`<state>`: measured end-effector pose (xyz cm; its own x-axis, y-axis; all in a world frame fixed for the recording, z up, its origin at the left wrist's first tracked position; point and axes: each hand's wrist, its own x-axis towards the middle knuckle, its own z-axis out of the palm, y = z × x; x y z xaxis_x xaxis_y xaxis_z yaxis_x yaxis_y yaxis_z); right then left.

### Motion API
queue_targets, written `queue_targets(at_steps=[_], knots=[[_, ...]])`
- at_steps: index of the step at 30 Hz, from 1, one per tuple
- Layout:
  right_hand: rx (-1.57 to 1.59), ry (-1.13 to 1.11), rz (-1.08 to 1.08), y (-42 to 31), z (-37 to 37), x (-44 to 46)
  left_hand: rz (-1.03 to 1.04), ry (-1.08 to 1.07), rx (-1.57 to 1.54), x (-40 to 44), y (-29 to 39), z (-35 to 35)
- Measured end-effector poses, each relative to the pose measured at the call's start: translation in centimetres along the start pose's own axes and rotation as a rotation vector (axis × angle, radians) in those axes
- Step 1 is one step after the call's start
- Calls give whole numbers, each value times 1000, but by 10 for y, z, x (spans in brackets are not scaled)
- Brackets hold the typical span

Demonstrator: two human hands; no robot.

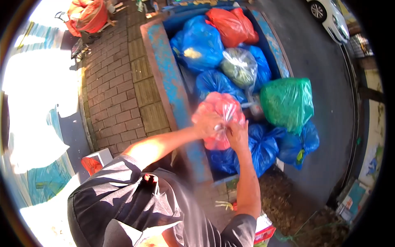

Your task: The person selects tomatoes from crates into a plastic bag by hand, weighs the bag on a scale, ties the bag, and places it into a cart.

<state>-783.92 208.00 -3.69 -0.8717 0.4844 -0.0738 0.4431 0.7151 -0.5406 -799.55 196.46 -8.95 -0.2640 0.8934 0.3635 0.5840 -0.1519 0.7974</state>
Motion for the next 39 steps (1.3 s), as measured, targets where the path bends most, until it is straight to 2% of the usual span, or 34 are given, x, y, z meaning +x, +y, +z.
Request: queue_targets(at_steps=[4,10,14,17,20,22,23,26,27,29,31,33,36,37,39], knots=[[-87,34,-35,9,2,2,72,-21,-2,-1,-5,-1],[-161,102,-84,18,6,-2,13,42,52,-10,7,-23],[-169,203,34,17,18,-10,-351,5,-125,-12,14,-21],[-107,256,195,11,36,-17,-649,-224,-398,6,28,-41],[-205,366,309,-31,48,-10,-500,-106,-374,5,26,-51],[-291,452,364,-37,60,-6,-552,-75,-443,-3,20,-54],[-282,406,383,-36,65,-4,-575,-58,-479,-7,15,-55],[-203,449,448,-32,72,-2,-639,12,-380,-26,10,-67],[-158,512,426,-39,66,-1,-683,-1,-381,-35,8,-71],[-63,448,451,-40,62,-2,-772,-24,-382,-53,-1,-77],[-12,332,473,-38,55,-2,-822,98,-354,-69,-18,-70],[35,316,492,-39,52,-3,-883,175,-310,-79,-32,-58],[79,331,499,-40,44,-1,-1055,250,-486,-80,-44,-28],[87,342,495,-40,38,0,-1110,171,-471,-83,-53,-19],[164,373,490,-35,26,7,-1197,183,-603,-84,-59,-1]])
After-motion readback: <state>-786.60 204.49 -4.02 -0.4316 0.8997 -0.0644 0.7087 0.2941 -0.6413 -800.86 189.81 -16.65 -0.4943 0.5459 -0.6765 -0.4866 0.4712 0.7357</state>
